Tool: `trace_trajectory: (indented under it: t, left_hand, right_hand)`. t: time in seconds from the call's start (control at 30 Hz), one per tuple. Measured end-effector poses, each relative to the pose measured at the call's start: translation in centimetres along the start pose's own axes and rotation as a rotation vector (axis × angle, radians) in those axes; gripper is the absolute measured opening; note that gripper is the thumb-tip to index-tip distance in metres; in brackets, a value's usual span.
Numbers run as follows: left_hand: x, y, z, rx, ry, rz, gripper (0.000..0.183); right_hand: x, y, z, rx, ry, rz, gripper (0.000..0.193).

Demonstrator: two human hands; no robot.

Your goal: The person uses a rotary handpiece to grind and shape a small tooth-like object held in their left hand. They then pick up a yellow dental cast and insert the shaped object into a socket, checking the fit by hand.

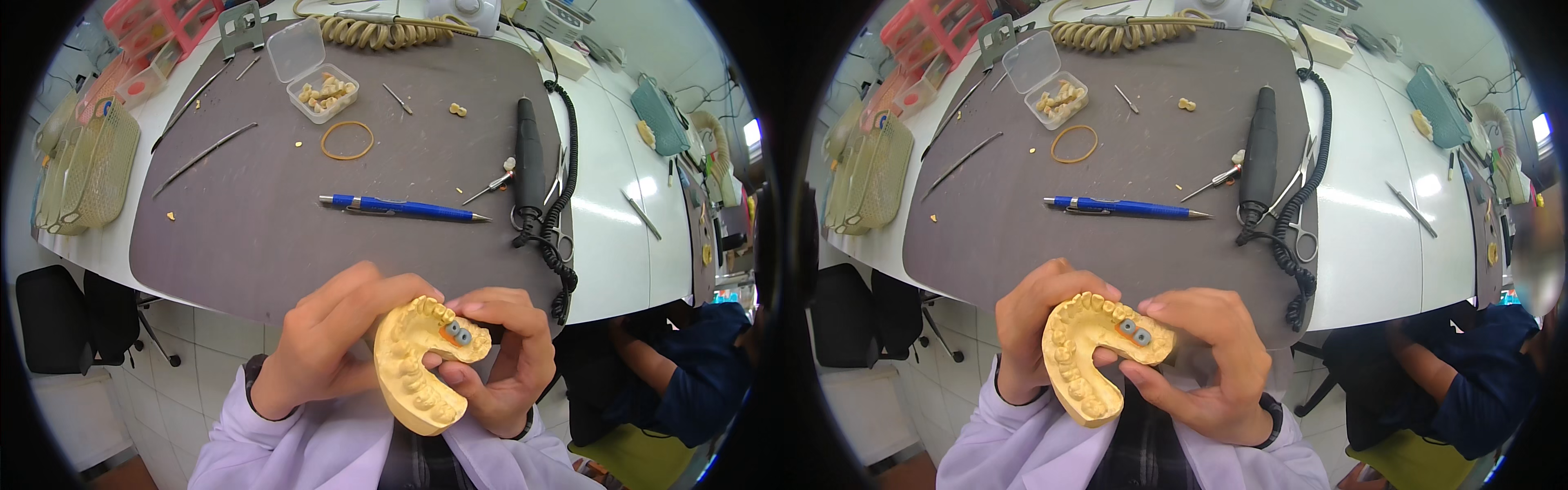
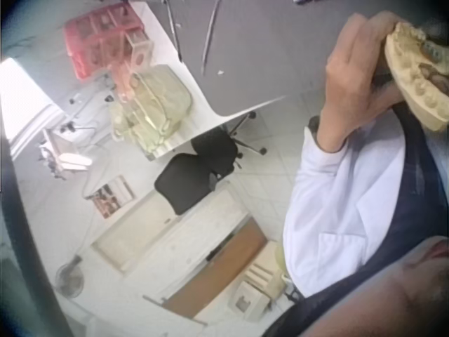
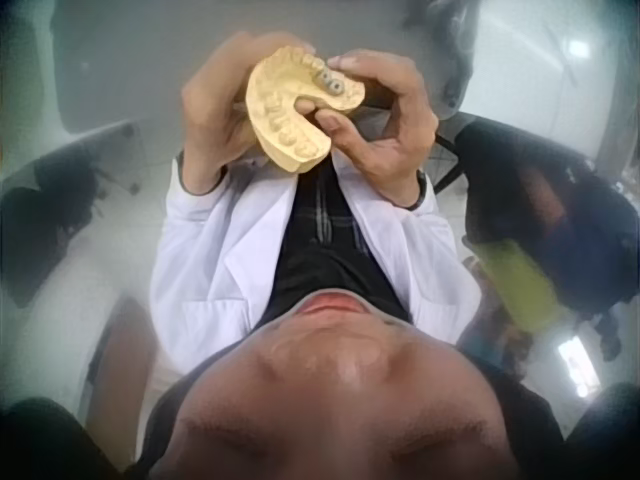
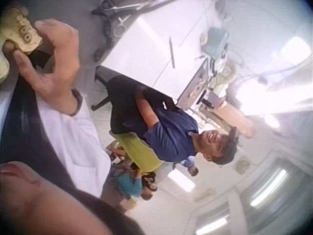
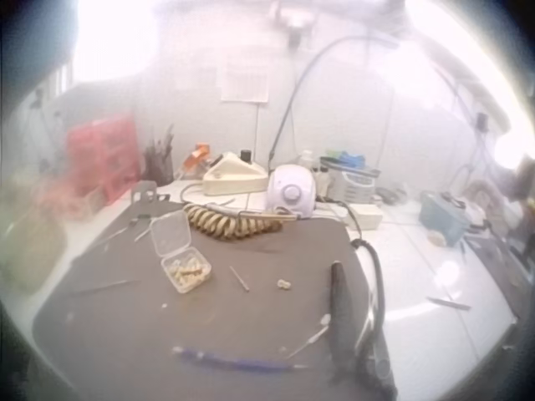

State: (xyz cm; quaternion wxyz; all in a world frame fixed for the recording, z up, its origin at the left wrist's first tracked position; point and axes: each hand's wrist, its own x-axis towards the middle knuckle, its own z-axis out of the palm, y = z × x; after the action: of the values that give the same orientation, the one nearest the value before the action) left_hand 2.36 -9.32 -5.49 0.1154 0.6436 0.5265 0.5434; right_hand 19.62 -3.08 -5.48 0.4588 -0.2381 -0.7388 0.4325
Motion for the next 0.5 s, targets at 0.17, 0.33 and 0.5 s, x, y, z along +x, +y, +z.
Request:
trace_trajectory:
  t: [0.17, 0.33, 0.5]
  left_hand:
    - [-0.21, -0.29, 0.08, 0.01, -0.006, 0.012, 0.046]
    - [-0.22, -0.27, 0.01, 0.027, -0.019, 0.004, 0.046]
    - [-0.17, -0.36, -0.01, 0.038, -0.024, -0.003, 0.046]
  right_hand:
    - [-0.02, 0.61, 0.07, 0.024, -0.004, -0.104, 0.041]
    - [0.06, 0.3, -0.11, -0.018, -0.029, -0.079, 0.039]
    - [0.34, -0.04, -0.15, -0.016, -0.056, -0.03, 0.037]
